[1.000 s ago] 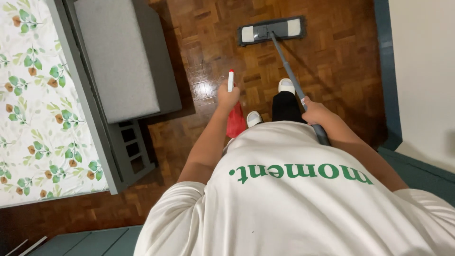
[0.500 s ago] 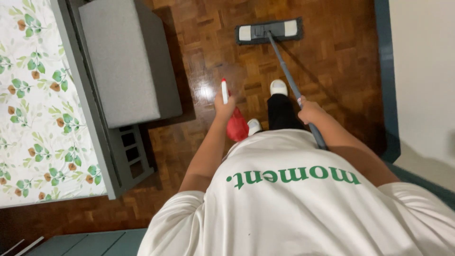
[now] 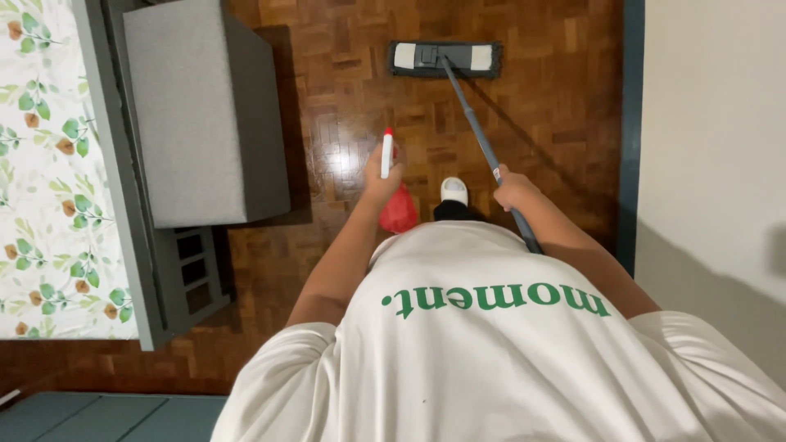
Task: Mopping a parquet floor using a spray mop.
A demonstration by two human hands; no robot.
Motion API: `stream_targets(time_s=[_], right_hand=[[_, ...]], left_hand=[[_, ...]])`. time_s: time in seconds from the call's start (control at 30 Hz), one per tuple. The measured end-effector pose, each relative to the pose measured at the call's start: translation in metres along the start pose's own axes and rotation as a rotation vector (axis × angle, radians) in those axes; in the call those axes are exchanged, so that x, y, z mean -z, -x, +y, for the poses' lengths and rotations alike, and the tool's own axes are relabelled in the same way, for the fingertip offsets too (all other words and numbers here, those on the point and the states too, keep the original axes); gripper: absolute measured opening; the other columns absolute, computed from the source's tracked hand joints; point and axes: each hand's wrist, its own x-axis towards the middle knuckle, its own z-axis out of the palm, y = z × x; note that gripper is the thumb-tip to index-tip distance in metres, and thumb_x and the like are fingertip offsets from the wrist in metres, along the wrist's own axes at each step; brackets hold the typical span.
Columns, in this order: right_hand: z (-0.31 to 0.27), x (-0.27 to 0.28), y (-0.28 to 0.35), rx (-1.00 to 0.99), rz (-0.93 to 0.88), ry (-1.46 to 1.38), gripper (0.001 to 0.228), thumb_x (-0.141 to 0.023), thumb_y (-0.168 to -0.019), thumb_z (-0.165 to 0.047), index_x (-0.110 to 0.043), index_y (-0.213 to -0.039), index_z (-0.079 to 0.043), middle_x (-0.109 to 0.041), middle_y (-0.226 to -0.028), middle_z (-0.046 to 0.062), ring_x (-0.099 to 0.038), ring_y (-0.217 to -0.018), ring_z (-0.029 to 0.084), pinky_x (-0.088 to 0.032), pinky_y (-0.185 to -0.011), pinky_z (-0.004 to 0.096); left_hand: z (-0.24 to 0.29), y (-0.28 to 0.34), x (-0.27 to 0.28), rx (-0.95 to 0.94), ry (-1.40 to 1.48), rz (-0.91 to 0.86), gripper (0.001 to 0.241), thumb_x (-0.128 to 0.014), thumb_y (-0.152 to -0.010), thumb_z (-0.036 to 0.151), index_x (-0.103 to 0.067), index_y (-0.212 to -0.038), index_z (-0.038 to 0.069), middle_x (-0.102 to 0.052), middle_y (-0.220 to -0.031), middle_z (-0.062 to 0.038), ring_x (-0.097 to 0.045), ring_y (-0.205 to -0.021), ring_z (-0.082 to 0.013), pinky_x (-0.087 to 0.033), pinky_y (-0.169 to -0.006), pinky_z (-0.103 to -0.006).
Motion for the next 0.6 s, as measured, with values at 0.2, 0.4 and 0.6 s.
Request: stream_targets(time_s=[0.2, 0.4, 0.6], right_hand=[[-0.014, 0.054, -0.049, 0.052, -0.003, 0.045, 0.093, -0.063, -0.081, -0.005, -0.023, -0.165, -0.013, -0.076, -0.076, 0.016, -0.076, -0.087, 0.038, -0.055, -0.090, 0.050], [-0.051, 0.094, -0.115, 0.102, 0.046, -0.008, 0.083, -0.059, -0.085, -0.007, -0.029, -0.163, -0.009, -0.075, -0.073, 0.013, -0.077, -0.082, 0.035, -0.054, -0.092, 0.050], [-0.109, 0.145, -0.173, 0.125, 0.127, -0.051, 0.066, -0.055, -0.087, -0.006, -0.046, -0.152, -0.005, -0.076, -0.091, 0.015, -0.074, -0.060, 0.028, -0.062, -0.074, 0.043]], left_hand=[[0.040, -0.038, -0.020, 0.118, 0.035, 0.096, 0.032, -0.066, -0.073, 0.004, -0.070, -0.100, 0.019, -0.065, -0.079, -0.001, -0.064, -0.072, -0.0142, -0.054, -0.071, -0.0263], [0.045, -0.074, -0.002, 0.192, 0.115, 0.179, 0.033, -0.068, -0.074, 0.005, -0.070, -0.105, 0.014, -0.065, -0.086, -0.004, -0.063, -0.080, -0.0166, -0.052, -0.079, -0.0310], [0.029, -0.158, 0.021, 0.142, 0.102, 0.113, 0.032, -0.072, -0.077, 0.006, -0.067, -0.109, 0.009, -0.064, -0.093, -0.010, -0.061, -0.090, -0.0202, -0.051, -0.087, -0.0359]])
